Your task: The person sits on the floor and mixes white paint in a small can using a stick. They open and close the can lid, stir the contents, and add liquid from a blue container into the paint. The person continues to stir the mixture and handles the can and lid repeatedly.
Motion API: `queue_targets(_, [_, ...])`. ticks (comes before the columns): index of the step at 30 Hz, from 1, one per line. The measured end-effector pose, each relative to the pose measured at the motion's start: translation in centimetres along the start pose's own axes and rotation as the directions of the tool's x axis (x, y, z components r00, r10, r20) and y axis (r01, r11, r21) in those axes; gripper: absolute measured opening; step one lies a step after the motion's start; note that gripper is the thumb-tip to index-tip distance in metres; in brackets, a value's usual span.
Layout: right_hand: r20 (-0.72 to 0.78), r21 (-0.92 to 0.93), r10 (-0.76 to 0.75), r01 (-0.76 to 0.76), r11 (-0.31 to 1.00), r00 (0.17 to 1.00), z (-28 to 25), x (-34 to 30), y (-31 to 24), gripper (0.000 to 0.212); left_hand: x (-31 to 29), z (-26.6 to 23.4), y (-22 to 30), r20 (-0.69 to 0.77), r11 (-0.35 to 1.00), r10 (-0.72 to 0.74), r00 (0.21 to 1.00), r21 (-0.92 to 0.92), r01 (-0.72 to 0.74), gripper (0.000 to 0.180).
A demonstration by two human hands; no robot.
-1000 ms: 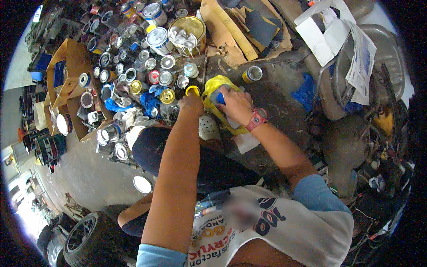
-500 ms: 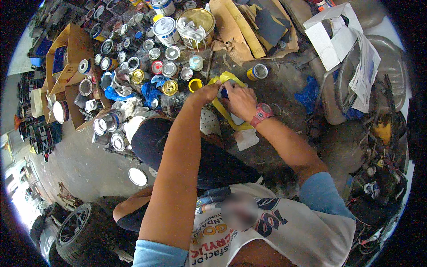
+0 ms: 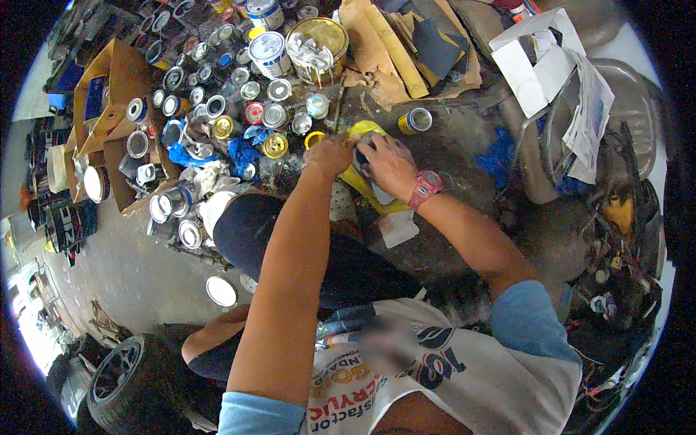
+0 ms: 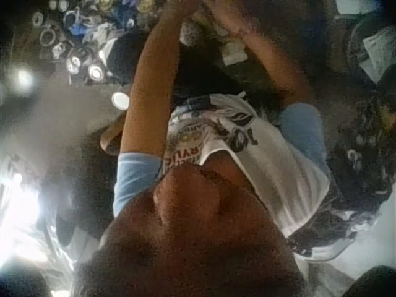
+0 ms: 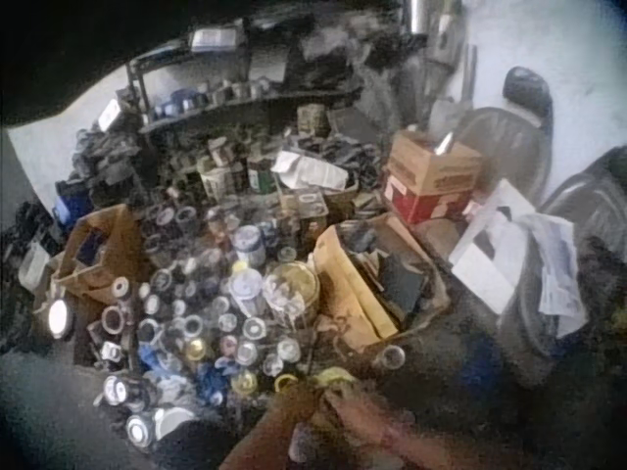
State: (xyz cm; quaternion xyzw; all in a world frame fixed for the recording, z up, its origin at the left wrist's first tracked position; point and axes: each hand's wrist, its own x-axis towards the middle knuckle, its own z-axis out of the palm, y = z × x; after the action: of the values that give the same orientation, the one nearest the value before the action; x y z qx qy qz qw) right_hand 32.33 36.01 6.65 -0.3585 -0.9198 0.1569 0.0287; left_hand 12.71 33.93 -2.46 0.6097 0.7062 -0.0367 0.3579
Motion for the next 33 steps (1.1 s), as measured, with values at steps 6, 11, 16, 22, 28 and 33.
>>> queue_targets(6, [-0.135,0.296,0.367,-0.316,0.902,0.92,0.2,-3.0,1.3,0.051,-5.2,-6.1,4.5,-0.432,0.999,0.021,0.902,-0.029,-0.038,0.052])
queue_targets(11, [-0.07,0.64,0.572,-0.403,0.654,0.817,3.7,-7.9,4.4,0.047,-7.2,-6.7,6.0,-0.141,0.908,0.417,0.898,0.021,-0.419,0.05])
queue_targets(16, [0.573,0.81,0.517,-0.536,-0.239,0.635,6.5,-12.1,7.0,0.048,-6.6,-4.2,5.7,-0.185,0.921,0.385,0.904,0.138,-0.364,0.054])
queue_targets(22, [0.515,0.856,0.554,-0.423,-0.297,0.654,15.3,-12.3,9.6,0.04,-3.9,-2.3,2.4,-0.082,0.959,0.193,0.978,-0.193,-0.206,0.079])
queue_targets(28, [0.29,0.885,0.543,-0.436,0.161,0.788,23.4,-11.3,15.7,0.034,-2.6,-2.9,2.7,0.023,0.885,0.144,0.989,-0.45,-0.118,0.082])
queue_targets(33, [0.41,0.703,0.547,-0.635,0.32,0.73,25.0,-9.5,18.1,0.043,-0.5,-3.7,3.8,0.137,0.858,0.108,0.985,-0.513,-0.022,0.092])
